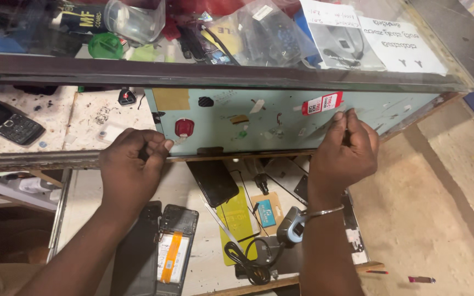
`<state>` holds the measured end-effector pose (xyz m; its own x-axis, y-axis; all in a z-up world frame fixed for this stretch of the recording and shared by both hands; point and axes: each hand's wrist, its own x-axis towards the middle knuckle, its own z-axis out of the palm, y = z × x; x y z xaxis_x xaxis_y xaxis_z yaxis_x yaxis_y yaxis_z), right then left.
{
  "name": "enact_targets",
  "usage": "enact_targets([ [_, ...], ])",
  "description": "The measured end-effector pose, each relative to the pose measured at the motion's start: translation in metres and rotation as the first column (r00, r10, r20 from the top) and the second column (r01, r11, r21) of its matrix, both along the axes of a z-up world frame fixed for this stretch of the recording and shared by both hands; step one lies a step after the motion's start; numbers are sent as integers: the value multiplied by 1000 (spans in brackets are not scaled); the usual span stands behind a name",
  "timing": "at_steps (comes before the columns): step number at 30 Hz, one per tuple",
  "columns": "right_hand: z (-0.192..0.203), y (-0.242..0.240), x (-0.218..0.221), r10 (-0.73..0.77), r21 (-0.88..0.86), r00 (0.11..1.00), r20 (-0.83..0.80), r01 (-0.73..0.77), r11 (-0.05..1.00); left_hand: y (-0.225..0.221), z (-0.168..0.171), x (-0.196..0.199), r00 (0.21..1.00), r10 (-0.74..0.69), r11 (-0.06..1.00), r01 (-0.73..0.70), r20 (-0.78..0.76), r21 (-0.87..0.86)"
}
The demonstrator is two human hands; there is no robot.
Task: The person disassembles a smartphone by removing the back cover and disconnecting internal components. They then reassemble the device by reconnecting the components and snapping the back cover back into place.
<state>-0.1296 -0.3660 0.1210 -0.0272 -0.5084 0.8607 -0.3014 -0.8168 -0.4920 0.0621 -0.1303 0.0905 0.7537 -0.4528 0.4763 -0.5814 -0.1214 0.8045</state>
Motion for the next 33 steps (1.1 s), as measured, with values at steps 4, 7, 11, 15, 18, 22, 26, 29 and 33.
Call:
enact_targets([
  [4,4,1,5,-39,53,998,49,37,998,2,0,-3,999,5,1000,-4,33,-25],
  [7,3,1,7,15,80,995,97,-23,997,-1,1,-3,999,19,1000,-18,28,-5],
  [11,-1,-6,14,19,120,985,170,-40,992,-1,-3,-3,999,22,1000,-22,46,-12],
  [15,-5,-14,11,80,105,982,174,-99,990,-1,-4,-2,998,25,999,-23,63,-25],
  [18,-5,-18,2,143,49,983,116,-149,988,0,-5,-3,998,28,999,-27,53,-17],
  [22,2,-13,3,168,198,949,266,-224,954,0,-2,-2,997,30,999,-28,77,-21],
  [26,10,1,3,0,101,997,73,-7,995,2,-2,-3,999,11,999,-9,51,-37],
  [29,16,0,-2,-109,25,992,-56,110,994,1,0,-1,999,26,1000,-26,25,-4],
  [33,22,-7,-5,-219,-110,953,-207,200,974,2,0,-1,1000,21,1000,-20,19,-14],
])
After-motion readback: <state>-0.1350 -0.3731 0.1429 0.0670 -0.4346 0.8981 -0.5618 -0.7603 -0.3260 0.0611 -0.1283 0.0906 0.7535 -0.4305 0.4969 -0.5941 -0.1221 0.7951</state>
